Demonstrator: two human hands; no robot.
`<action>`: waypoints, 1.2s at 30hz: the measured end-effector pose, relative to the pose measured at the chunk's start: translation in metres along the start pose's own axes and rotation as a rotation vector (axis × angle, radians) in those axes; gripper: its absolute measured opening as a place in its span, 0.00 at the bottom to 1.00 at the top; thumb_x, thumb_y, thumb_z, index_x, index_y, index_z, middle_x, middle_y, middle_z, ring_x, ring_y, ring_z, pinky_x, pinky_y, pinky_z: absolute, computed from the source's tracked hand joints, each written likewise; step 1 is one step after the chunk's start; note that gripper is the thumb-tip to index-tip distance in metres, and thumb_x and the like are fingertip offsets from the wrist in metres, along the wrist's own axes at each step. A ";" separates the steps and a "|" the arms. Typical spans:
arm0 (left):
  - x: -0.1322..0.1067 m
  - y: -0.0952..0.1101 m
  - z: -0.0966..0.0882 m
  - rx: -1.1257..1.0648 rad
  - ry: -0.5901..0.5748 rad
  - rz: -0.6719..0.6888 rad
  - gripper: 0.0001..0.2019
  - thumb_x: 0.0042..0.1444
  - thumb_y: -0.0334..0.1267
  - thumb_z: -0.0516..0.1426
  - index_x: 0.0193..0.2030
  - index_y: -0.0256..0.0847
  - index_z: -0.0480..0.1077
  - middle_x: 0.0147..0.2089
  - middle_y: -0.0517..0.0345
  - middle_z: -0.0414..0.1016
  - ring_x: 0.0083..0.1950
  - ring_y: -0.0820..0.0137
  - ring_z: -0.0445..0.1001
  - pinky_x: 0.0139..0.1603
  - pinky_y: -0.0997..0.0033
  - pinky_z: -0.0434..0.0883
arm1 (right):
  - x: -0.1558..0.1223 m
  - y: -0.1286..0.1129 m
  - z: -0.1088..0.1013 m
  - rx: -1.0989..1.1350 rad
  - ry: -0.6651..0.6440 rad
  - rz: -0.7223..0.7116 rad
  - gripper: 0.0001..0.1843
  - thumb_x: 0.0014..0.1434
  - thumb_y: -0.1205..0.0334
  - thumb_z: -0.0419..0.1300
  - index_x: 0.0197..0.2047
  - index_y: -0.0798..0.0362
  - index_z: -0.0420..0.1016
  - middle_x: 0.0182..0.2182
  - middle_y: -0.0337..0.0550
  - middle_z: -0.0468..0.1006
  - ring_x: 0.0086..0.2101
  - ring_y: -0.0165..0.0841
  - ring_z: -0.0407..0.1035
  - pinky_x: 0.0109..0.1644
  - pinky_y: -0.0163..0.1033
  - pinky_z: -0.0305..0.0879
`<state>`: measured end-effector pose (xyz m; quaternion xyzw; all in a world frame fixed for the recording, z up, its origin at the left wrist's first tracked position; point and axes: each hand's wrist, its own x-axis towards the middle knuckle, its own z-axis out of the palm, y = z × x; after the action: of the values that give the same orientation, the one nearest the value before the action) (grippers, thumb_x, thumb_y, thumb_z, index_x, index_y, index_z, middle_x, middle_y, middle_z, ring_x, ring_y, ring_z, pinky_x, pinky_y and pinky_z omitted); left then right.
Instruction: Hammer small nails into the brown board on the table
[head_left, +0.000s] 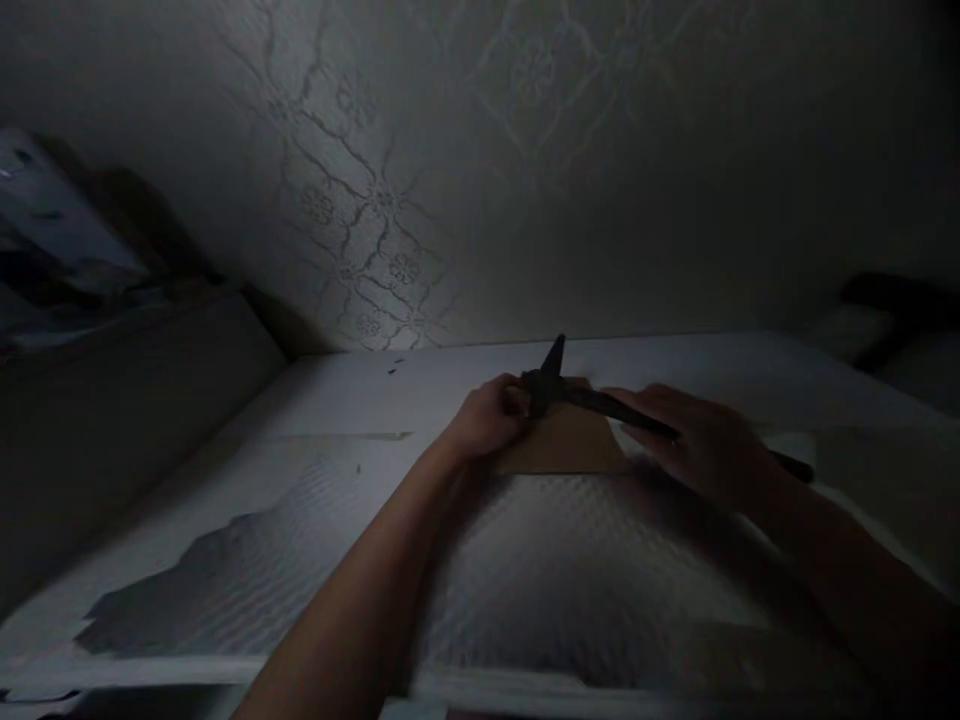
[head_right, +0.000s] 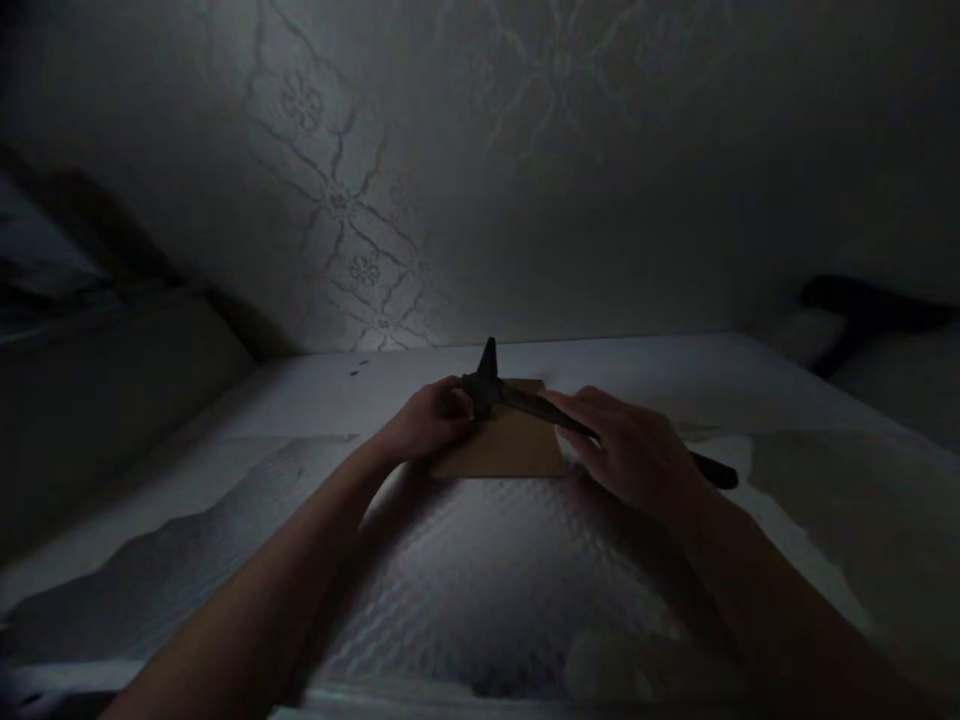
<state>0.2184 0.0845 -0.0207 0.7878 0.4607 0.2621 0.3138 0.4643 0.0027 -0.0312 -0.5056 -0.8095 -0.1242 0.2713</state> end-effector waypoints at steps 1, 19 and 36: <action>0.000 0.000 0.000 -0.003 -0.001 -0.002 0.19 0.44 0.30 0.60 0.45 0.37 0.68 0.38 0.55 0.76 0.39 0.68 0.74 0.42 0.70 0.71 | 0.000 0.001 0.000 0.004 -0.005 -0.002 0.22 0.62 0.61 0.50 0.60 0.45 0.64 0.41 0.43 0.77 0.37 0.38 0.74 0.36 0.39 0.69; 0.000 0.000 0.000 -0.008 0.002 0.005 0.19 0.44 0.29 0.60 0.46 0.38 0.68 0.38 0.55 0.77 0.40 0.67 0.75 0.42 0.69 0.72 | 0.000 0.001 -0.003 0.049 0.018 0.012 0.22 0.63 0.61 0.50 0.60 0.44 0.64 0.42 0.42 0.77 0.38 0.37 0.74 0.37 0.40 0.69; -0.002 0.005 -0.004 -0.033 -0.023 -0.012 0.18 0.44 0.28 0.60 0.45 0.36 0.69 0.37 0.54 0.78 0.39 0.66 0.75 0.43 0.67 0.72 | -0.001 0.003 -0.001 0.043 -0.013 0.028 0.22 0.62 0.60 0.50 0.59 0.44 0.65 0.39 0.42 0.77 0.37 0.38 0.74 0.36 0.39 0.69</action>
<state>0.2176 0.0816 -0.0149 0.7827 0.4573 0.2587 0.3337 0.4675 0.0023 -0.0311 -0.5118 -0.8066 -0.0996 0.2784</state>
